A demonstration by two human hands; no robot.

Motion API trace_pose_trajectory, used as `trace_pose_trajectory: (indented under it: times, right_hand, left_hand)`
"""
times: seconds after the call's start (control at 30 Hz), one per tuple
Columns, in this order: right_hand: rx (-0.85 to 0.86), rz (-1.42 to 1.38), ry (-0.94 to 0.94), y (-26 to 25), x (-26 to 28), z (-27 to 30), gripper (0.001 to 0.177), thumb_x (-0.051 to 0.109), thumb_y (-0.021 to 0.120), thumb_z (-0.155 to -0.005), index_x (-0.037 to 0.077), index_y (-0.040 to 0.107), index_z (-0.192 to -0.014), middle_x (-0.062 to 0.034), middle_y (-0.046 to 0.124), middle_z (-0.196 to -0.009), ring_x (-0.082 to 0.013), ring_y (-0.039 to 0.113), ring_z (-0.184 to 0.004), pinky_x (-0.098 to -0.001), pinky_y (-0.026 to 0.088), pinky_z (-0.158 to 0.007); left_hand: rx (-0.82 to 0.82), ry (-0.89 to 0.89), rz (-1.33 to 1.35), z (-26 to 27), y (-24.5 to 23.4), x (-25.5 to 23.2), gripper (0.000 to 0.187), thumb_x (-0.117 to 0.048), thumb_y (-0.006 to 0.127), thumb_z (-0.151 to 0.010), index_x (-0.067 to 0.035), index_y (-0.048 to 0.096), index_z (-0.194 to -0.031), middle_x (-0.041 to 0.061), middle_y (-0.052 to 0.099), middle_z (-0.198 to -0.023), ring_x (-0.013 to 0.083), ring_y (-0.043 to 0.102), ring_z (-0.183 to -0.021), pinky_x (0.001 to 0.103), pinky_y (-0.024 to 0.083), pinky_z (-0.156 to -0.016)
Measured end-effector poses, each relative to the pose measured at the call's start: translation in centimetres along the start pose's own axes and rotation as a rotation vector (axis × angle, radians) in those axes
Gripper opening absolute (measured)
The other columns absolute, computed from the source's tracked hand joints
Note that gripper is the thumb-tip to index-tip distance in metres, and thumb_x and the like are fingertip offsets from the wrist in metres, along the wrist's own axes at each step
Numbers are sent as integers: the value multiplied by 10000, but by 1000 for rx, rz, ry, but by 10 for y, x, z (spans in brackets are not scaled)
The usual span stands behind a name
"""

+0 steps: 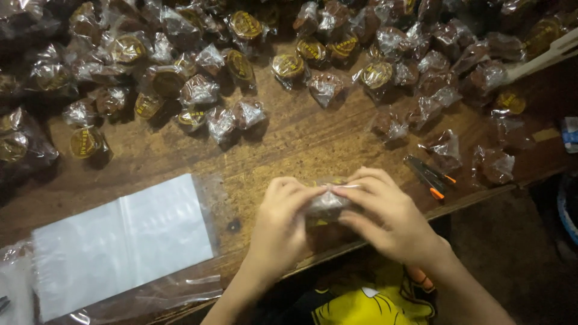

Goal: Packing individually wrapped bread items into larger plastic bags and sealing them.

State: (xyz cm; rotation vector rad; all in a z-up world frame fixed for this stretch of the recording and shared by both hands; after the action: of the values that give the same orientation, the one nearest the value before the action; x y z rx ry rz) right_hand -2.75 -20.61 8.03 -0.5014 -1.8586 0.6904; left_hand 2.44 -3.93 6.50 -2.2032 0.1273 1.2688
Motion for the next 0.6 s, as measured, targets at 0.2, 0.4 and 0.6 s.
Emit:
trace_pose_trajectory:
  times: [0.2,0.4,0.6]
  right_hand:
    - [-58,102,-97,-6,2,0,144,102,687,-914,86,753,-1040,-47,548,-850,-308,538,-1012,-500,450,-1107]
    - [-28,-139,66,-5,-27,-9,98,235,763,-848,147,773,-806,7,479,-964,-230,462,-1149,-399,385,-1058]
    - [92,162,681,-35,-132,23,397,285,769,-821,172,726,-1199,-60,604,-1387,-208,548,-1302,-416,487,-1103]
  left_hand:
    - [16,216,-205,5,0,-22,99,-5,614,-982,15,667,-1062,139,451,-845,329,439,-833,432,436,-753]
    - [14,224,-554,-2,-5,-37,175,-257,759,-887,-138,710,-1005,79,646,-1132,397,540,-1087,526,398,-925]
    - [-95,186,-531,-10,-6,-26,171,-93,766,-853,-111,622,-764,23,583,-771,280,510,-788,420,337,-755]
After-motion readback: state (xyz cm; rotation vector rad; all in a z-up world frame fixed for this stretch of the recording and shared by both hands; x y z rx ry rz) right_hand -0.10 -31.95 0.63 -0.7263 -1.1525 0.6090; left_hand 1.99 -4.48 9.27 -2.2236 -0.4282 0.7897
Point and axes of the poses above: each hand's wrist, its own z-axis away from the middle knuckle, its own y-axis out of the palm, x = y × z, the point moved 6 cm from there along -z, towards the middle knuckle
